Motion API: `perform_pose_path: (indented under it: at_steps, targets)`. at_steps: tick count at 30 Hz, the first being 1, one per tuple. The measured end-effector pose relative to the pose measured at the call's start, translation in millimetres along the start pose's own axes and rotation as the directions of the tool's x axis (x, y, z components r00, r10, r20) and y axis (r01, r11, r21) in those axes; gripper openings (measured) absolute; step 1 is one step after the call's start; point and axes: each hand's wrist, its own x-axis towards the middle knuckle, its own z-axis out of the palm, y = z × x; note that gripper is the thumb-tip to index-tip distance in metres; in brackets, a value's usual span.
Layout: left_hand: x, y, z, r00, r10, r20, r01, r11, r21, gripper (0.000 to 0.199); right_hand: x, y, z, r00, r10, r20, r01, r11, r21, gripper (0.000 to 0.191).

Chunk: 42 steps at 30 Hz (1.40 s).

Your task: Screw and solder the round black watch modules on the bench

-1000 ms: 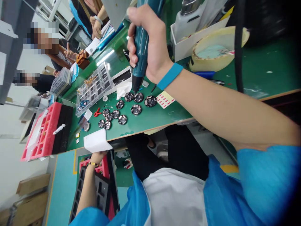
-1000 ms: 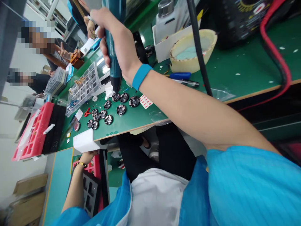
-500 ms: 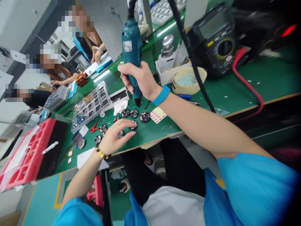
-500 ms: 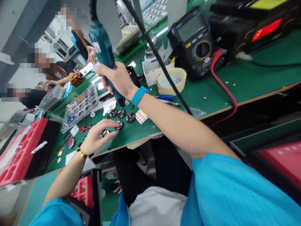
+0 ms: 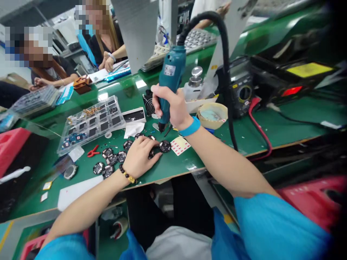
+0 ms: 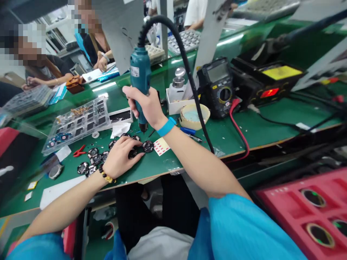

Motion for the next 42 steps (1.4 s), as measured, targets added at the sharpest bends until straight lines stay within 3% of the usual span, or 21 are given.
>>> perform_pose_path:
  at_steps: [4,8,15,23,30,42]
  targets:
    - [-1,0,2.2,0.995,0.1,-0.018,-0.101,0.994,-0.029,0.036,0,1,-2,1.0,0.008,-0.019,-0.009,0.999,-0.051,0.041]
    - [0,0,8.6,0.977,0.214,0.001,-0.214,0.976,-0.05,0.026,4,-4,-7,0.998,0.012,-0.065,-0.014,0.999,-0.036,0.04]
    - [-5,-5,1.7,0.994,0.108,-0.032,-0.109,0.994,-0.032,0.016,5,-7,-8,0.997,0.052,-0.056,-0.05,0.998,0.038,0.04]
    - [-2,-12,-3.5,0.997,0.056,0.052,-0.051,0.995,-0.087,0.027,0,-2,-4,0.994,0.107,0.013,-0.107,0.991,0.08,0.048]
    - [-1,-16,-8.1,0.99,0.1,0.097,-0.093,0.992,-0.08,0.026,-4,1,1,0.981,0.17,0.094,-0.182,0.973,0.139,0.042]
    - [-1,-16,-5.3,0.99,0.136,0.045,-0.132,0.989,-0.07,0.024,-11,6,6,0.962,0.178,0.207,-0.191,0.98,0.047,0.045]
